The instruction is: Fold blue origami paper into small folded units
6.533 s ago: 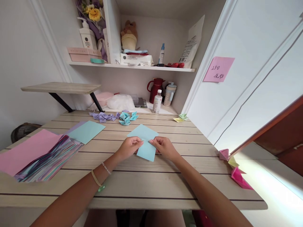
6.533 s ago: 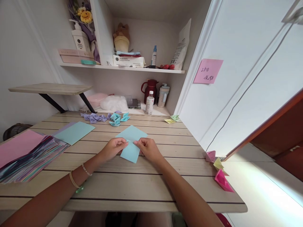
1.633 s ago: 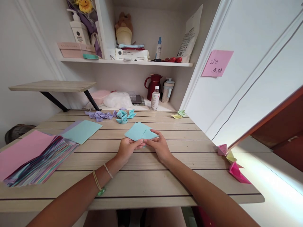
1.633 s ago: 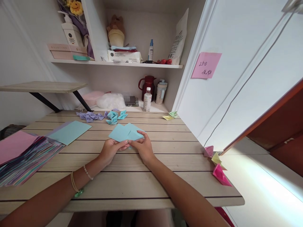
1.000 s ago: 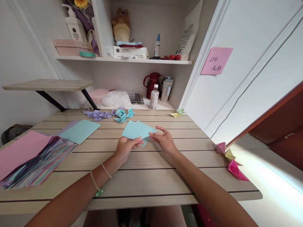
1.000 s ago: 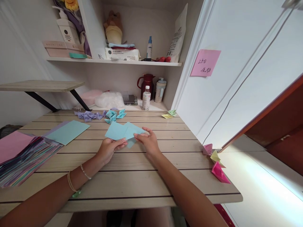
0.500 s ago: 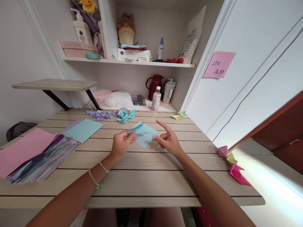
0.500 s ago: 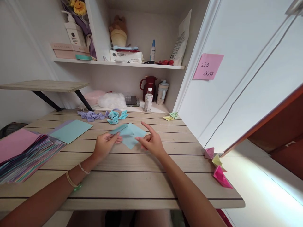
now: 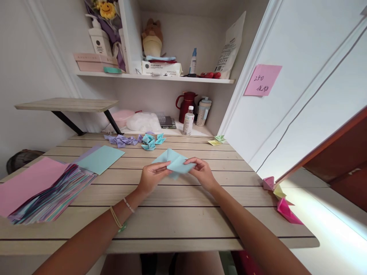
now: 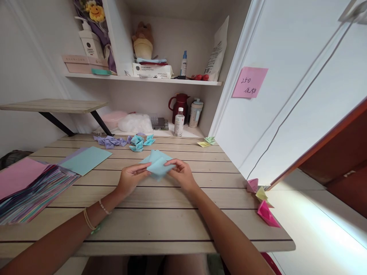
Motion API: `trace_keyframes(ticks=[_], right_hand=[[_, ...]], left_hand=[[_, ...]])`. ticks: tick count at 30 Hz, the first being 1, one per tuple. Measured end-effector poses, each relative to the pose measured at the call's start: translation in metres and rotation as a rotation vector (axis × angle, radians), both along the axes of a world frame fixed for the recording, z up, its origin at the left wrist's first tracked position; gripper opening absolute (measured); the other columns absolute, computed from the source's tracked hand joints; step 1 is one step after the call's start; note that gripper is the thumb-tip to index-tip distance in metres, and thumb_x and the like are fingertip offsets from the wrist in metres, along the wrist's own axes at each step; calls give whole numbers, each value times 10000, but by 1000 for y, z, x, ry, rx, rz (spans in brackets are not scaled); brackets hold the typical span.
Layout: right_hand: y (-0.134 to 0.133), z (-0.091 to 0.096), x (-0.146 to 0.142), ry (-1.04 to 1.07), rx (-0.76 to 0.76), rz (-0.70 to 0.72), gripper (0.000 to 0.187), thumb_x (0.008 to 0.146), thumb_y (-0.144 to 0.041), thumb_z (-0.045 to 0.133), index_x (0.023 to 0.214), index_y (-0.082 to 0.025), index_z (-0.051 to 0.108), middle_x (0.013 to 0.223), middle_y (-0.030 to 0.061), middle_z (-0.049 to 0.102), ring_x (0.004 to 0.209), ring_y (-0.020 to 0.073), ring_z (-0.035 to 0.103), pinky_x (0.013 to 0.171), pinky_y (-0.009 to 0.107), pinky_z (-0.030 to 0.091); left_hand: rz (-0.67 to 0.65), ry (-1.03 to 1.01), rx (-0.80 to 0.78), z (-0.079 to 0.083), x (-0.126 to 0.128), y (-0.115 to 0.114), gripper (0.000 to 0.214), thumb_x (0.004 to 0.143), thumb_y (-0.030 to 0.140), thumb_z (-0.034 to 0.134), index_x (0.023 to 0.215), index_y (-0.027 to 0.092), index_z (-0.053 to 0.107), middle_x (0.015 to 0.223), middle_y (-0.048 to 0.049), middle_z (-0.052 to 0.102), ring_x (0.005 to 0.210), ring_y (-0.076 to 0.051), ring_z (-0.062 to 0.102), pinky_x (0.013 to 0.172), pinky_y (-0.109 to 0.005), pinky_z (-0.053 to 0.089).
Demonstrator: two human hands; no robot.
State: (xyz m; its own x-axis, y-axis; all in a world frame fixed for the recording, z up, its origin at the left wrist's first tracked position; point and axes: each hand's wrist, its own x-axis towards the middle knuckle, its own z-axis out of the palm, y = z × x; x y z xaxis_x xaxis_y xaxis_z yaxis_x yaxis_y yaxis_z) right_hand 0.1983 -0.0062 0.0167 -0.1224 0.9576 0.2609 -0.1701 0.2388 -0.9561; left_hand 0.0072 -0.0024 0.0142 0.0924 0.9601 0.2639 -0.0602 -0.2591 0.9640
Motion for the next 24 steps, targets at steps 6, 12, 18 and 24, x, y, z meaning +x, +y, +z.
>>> trace_keyframes(ticks=[6, 12, 18, 24], right_hand=[[-3, -2, -9, -44, -67, 13, 293, 490, -309, 801, 707, -207, 633, 632, -19, 589, 595, 146, 561, 575, 291, 491], [1, -9, -11, 92, -147, -118, 327, 524, -408, 776, 564, -180, 546, 565, -21, 559, 617, 155, 572, 683, 357, 536], [1, -11, -15, 187, -193, -141, 329, 525, -370, 786, 560, -177, 522, 581, -15, 578, 627, 147, 578, 699, 342, 523], [-1, -9, -20, 236, -196, -221, 388, 490, -387, 794, 521, -186, 462, 560, -22, 554, 591, 139, 558, 649, 313, 499]], left_hand=[[84, 17, 20, -3, 2, 0, 322, 555, 253, 762, 866, 184, 720, 948, -56, 700, 877, -241, 654, 832, -331, 521], [53, 69, 33, -1, 5, -3, 209, 536, 255, 770, 731, 189, 735, 837, -63, 717, 805, -230, 666, 762, -296, 538], [-22, 36, -88, -6, 6, -4, 222, 594, 297, 737, 752, 143, 712, 757, -84, 718, 745, -229, 677, 736, -314, 542], [2, -1, -123, 1, 15, -12, 226, 580, 303, 741, 704, 138, 648, 680, -71, 704, 694, -219, 681, 687, -295, 550]])
